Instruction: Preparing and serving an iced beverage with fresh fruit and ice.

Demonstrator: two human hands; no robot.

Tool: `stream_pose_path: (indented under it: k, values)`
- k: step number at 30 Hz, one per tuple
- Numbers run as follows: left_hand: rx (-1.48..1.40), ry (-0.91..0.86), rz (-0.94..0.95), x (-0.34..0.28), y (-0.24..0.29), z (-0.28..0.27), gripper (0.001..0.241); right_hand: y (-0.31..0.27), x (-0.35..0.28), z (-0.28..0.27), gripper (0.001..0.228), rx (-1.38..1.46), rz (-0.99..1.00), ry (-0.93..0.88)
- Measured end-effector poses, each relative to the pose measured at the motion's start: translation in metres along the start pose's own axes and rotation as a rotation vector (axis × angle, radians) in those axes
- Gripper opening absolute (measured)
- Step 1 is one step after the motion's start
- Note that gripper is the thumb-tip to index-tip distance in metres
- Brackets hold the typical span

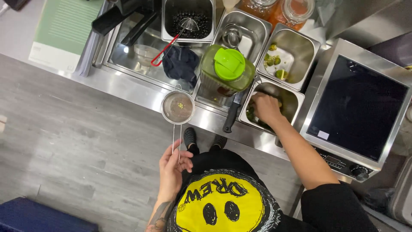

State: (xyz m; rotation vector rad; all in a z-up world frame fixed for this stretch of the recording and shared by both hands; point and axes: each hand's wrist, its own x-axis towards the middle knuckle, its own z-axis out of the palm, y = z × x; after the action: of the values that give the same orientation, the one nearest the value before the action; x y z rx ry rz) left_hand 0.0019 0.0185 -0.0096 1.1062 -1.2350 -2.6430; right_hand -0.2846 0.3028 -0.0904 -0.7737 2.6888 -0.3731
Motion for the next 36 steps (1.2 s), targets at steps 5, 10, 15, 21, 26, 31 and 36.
stream_pose_path:
  k: [5, 10, 15, 21, 26, 31, 36]
  values:
    - [-0.016, -0.004, 0.005, 0.001, -0.001, 0.004, 0.055, -0.013, -0.013, -0.024, 0.018, 0.166, 0.074, 0.073]
    - [-0.045, 0.033, 0.024, 0.003, -0.002, 0.004, 0.057, -0.016, -0.050, -0.027, 0.027, 0.785, 0.235, 0.150]
    - [-0.031, -0.018, 0.007, 0.002, 0.001, 0.005, 0.058, -0.083, -0.056, -0.034, 0.026, 1.720, 0.001, -0.022]
    - [-0.003, -0.091, 0.011, 0.000, -0.001, 0.011, 0.057, -0.172, 0.007, -0.041, 0.032, 1.379, -0.216, -0.131]
    - [-0.027, -0.169, 0.053, 0.005, -0.014, 0.006, 0.059, -0.231, 0.039, -0.066, 0.031, 0.447, -0.618, 0.039]
    - [0.007, -0.215, 0.038, 0.002, -0.005, 0.009, 0.063, -0.250, 0.058, -0.076, 0.029, -0.225, -0.794, 0.054]
    - [0.046, -0.243, 0.050, 0.003, -0.004, 0.009, 0.062, -0.242, 0.071, -0.064, 0.026, -0.543, -0.812, -0.113]
